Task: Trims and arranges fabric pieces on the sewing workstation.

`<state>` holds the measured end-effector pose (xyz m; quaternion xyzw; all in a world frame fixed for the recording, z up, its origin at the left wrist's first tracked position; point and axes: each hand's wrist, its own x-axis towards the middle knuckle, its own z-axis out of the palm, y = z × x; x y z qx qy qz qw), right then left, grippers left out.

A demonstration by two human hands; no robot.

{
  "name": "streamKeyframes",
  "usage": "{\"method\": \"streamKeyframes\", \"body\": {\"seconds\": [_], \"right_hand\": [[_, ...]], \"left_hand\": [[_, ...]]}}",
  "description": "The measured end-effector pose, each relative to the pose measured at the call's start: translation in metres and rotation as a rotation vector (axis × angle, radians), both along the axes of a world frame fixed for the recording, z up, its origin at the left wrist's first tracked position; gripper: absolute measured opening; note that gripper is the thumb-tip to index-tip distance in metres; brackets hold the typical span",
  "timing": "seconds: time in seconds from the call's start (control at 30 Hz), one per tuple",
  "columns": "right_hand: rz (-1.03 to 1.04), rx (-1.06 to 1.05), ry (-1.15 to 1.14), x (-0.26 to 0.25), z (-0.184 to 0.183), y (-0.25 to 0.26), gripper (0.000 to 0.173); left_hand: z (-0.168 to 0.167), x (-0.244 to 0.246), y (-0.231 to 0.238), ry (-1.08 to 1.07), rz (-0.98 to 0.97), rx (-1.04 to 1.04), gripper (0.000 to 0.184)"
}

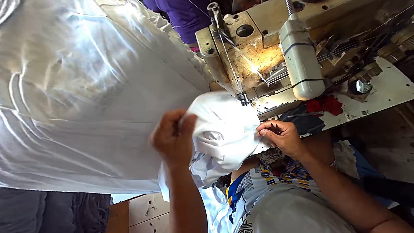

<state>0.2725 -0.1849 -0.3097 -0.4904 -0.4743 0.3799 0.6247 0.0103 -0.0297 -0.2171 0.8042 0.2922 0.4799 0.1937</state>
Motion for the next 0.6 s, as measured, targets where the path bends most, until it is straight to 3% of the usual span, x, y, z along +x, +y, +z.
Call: {"method": "streamKeyframes", "body": {"seconds": [0.1, 0.17, 0.23, 0.6], "right_hand": [[0.074, -0.037, 0.145, -0.010, 0.009, 0.000, 0.016], [0.123, -0.047, 0.230, -0.016, 0.008, 0.002, 0.015], [0.134, -0.078, 0.254, -0.019, 0.006, 0.003, 0.014], [0.183, -0.043, 0.312, -0.020, 0.004, -0.001, 0.016]], "left_hand": [[0.018, 0.021, -0.074, 0.306, -0.123, 0.152, 0.015], [0.007, 0.034, -0.095, 0.469, -0.253, 0.158, 0.017], [-0.012, 0.039, -0.097, 0.567, -0.260, 0.155, 0.020], [-0.036, 0.046, -0.105, 0.616, -0.205, 0.149, 0.022]]}}
